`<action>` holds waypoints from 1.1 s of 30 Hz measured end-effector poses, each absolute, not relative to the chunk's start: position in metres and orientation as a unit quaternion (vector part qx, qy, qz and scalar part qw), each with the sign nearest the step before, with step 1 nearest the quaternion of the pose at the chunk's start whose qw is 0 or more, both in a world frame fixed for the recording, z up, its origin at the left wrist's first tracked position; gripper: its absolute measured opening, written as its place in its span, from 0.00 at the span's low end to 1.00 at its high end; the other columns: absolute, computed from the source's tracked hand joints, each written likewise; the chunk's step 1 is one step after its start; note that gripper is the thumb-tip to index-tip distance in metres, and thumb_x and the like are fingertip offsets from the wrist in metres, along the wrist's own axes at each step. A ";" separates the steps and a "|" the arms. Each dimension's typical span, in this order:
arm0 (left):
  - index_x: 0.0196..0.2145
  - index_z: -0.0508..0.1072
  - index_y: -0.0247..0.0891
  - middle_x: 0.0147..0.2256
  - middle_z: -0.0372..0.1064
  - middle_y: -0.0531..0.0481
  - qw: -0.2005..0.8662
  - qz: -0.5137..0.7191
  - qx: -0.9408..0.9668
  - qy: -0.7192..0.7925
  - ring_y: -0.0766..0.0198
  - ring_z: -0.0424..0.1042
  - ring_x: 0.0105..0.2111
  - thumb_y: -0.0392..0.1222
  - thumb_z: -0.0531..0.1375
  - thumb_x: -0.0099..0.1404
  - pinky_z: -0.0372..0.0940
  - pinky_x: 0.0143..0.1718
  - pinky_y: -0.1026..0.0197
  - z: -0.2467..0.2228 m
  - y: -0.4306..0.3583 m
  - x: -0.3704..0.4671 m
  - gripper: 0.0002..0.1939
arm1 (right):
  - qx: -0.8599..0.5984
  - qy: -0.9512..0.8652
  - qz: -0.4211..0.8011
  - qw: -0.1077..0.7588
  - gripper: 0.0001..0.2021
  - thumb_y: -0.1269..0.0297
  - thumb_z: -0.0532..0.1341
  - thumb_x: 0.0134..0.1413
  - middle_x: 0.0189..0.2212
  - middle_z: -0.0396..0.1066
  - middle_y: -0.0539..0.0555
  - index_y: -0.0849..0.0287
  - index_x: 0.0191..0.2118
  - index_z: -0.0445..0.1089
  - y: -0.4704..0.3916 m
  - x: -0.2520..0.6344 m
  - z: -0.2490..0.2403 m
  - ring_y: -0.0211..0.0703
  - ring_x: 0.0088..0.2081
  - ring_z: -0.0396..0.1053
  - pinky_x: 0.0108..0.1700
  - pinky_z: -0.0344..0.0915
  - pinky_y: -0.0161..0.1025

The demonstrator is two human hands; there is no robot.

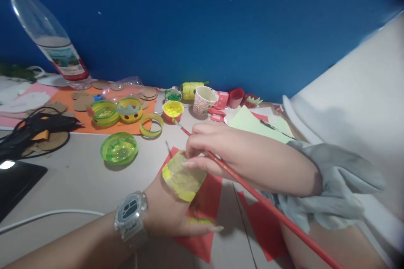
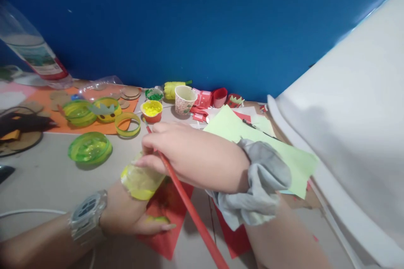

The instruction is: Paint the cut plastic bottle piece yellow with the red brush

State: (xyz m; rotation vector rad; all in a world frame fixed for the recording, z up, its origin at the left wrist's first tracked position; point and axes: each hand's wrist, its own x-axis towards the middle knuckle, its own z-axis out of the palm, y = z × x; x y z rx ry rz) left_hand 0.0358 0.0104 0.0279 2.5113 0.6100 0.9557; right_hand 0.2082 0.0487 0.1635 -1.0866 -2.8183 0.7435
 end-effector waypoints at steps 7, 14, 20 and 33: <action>0.71 0.25 0.34 0.67 0.54 0.31 0.184 0.346 0.894 0.216 0.39 0.57 0.66 0.69 0.53 0.65 0.54 0.67 0.42 0.025 0.010 0.033 0.57 | -0.363 -0.889 0.273 0.062 0.13 0.56 0.55 0.69 0.33 0.68 0.50 0.55 0.33 0.65 0.046 0.204 0.154 0.42 0.36 0.64 0.40 0.59 0.40; 0.65 0.56 0.37 0.68 0.51 0.34 0.219 0.362 0.875 0.233 0.35 0.54 0.67 0.65 0.60 0.62 0.54 0.66 0.38 0.026 0.008 0.031 0.43 | -0.408 -0.876 0.249 0.067 0.12 0.58 0.57 0.69 0.35 0.70 0.50 0.57 0.34 0.68 0.034 0.192 0.154 0.43 0.39 0.65 0.46 0.55 0.44; 0.68 0.51 0.34 0.62 0.60 0.31 0.232 0.371 0.869 0.232 0.37 0.61 0.62 0.61 0.60 0.64 0.59 0.64 0.37 0.031 0.008 0.032 0.44 | -0.413 -0.876 0.241 0.053 0.13 0.57 0.56 0.69 0.35 0.70 0.50 0.57 0.33 0.66 0.033 0.187 0.153 0.43 0.39 0.64 0.47 0.54 0.46; 0.60 0.62 0.40 0.55 0.67 0.38 0.436 0.526 0.722 0.112 0.44 0.70 0.54 0.54 0.63 0.61 0.68 0.56 0.43 0.021 0.011 0.034 0.34 | -0.444 -0.870 0.204 0.065 0.10 0.64 0.58 0.67 0.33 0.67 0.51 0.58 0.32 0.66 0.026 0.183 0.164 0.44 0.38 0.64 0.44 0.57 0.45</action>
